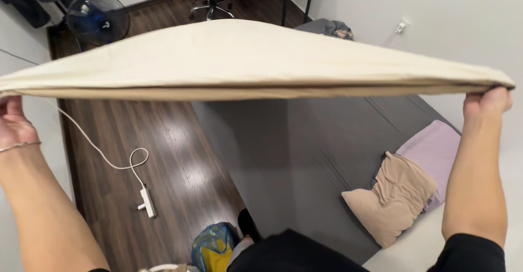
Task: The person folds a two-toned duvet cover on a bed by smoothing out the fabric and aligning the corners before folding it into a smaller rectangular shape.
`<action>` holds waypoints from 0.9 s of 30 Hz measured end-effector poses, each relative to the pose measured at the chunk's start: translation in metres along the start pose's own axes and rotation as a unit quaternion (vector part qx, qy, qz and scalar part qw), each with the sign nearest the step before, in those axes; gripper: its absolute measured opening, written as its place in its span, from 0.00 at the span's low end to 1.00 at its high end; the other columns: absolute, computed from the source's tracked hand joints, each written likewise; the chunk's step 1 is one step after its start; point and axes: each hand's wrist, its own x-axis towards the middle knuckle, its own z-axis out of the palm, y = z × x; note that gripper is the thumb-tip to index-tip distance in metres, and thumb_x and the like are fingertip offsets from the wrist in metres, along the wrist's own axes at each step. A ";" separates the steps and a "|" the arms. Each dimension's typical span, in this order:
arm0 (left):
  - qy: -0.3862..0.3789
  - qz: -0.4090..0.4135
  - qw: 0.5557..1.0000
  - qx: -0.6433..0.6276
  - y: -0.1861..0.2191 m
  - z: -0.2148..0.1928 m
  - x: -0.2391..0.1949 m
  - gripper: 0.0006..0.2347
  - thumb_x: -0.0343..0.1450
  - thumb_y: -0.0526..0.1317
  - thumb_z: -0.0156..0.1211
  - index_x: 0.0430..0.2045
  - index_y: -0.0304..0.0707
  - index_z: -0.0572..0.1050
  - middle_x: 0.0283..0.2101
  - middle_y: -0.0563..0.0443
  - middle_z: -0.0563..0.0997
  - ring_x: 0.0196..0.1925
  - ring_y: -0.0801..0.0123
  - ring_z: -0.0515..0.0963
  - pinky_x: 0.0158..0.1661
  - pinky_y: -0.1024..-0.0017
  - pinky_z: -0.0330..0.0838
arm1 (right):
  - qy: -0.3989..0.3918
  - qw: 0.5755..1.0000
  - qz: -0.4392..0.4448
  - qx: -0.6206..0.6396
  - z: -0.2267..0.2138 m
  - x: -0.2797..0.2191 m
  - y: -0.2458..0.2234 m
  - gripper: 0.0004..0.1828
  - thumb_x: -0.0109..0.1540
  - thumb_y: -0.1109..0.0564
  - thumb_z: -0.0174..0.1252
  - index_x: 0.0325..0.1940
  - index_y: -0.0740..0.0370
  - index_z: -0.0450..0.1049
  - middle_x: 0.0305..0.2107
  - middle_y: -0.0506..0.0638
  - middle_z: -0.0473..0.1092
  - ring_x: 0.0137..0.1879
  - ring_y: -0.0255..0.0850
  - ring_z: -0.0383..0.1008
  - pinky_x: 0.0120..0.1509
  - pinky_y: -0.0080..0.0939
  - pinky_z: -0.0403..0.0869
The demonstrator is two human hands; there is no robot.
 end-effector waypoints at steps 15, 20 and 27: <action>0.058 -0.034 0.984 0.163 0.032 -0.082 -0.203 0.07 0.77 0.28 0.47 0.46 0.24 0.71 0.50 0.36 0.79 0.51 0.51 0.84 0.48 0.53 0.84 | 0.058 0.987 0.103 -0.106 -0.153 -0.098 -0.040 0.16 0.77 0.60 0.44 0.68 0.67 0.67 0.63 0.62 0.68 0.67 0.56 0.74 0.66 0.63 0.78; 0.108 -0.093 0.965 0.222 0.017 -0.118 -0.245 0.07 0.76 0.30 0.46 0.43 0.27 0.72 0.46 0.39 0.80 0.45 0.56 0.85 0.39 0.60 0.86 | 0.072 0.969 0.158 -0.174 -0.185 -0.124 -0.041 0.18 0.77 0.59 0.41 0.69 0.68 0.65 0.63 0.62 0.66 0.68 0.56 0.72 0.65 0.66 0.75; 0.133 -0.087 0.952 0.260 0.012 -0.175 -0.298 0.04 0.78 0.30 0.47 0.43 0.28 0.70 0.45 0.40 0.79 0.41 0.59 0.83 0.34 0.65 0.81 | 0.114 0.956 0.214 -0.164 -0.206 -0.173 -0.045 0.20 0.76 0.58 0.39 0.69 0.69 0.67 0.63 0.61 0.72 0.66 0.55 0.74 0.64 0.64 0.75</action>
